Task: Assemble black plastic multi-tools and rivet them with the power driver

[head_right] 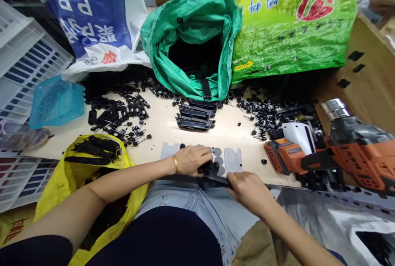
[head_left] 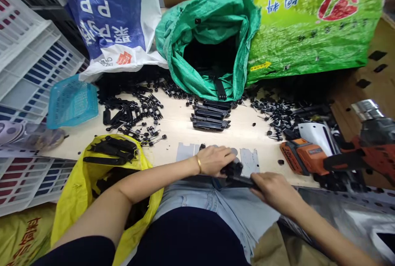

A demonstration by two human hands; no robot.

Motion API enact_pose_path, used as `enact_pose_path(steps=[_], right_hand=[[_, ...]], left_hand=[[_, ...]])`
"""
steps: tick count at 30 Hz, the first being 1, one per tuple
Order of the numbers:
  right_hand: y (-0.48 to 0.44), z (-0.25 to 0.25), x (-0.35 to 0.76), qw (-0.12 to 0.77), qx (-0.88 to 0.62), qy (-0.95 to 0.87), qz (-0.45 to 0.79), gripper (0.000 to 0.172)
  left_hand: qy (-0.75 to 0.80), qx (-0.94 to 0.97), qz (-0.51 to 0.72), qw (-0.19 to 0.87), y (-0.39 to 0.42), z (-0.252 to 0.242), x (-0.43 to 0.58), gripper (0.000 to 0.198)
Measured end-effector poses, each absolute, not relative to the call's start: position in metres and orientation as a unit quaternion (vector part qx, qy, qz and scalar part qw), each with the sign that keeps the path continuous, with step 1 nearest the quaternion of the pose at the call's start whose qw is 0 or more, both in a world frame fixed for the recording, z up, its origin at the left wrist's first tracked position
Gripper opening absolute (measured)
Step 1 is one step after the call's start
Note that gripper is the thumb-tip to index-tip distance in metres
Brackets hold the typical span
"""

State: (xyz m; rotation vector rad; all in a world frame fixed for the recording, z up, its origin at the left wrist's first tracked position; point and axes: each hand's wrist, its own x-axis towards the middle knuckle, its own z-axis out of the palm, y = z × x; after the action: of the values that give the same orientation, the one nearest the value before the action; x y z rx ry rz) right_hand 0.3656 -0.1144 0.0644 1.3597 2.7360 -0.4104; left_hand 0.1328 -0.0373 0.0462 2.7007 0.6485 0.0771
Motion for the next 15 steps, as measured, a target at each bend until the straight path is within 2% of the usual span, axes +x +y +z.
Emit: enact_pose_path(steps=[2,4,6,8,13,15], right_hand=[[-0.137,0.07,0.344,-0.01,0.419,0.875,-0.244,0.014],[-0.155,0.077,0.32,-0.08,0.402,0.834,-0.369,0.024],[-0.163,0.084,0.298,-0.154,0.392,0.764,-0.489,0.035],[-0.163,0.089,0.282,-0.211,0.387,0.692,-0.571,0.043],[-0.16,0.088,0.262,-0.285,0.416,0.556,-0.66,0.05],[-0.159,0.087,0.261,-0.331,0.402,0.54,-0.661,0.053]], left_hand=[[0.16,0.953,0.043,0.255,-0.056,0.045,0.113,0.041],[0.115,0.916,0.127,0.362,-0.076,0.048,0.095,0.057],[0.129,0.856,0.222,0.448,-0.093,0.055,0.083,0.075],[0.176,0.791,0.292,0.508,-0.106,0.063,0.079,0.081],[0.266,0.644,0.355,0.624,-0.124,0.075,0.092,0.061],[0.29,0.599,0.391,0.635,-0.124,0.079,0.099,0.056]])
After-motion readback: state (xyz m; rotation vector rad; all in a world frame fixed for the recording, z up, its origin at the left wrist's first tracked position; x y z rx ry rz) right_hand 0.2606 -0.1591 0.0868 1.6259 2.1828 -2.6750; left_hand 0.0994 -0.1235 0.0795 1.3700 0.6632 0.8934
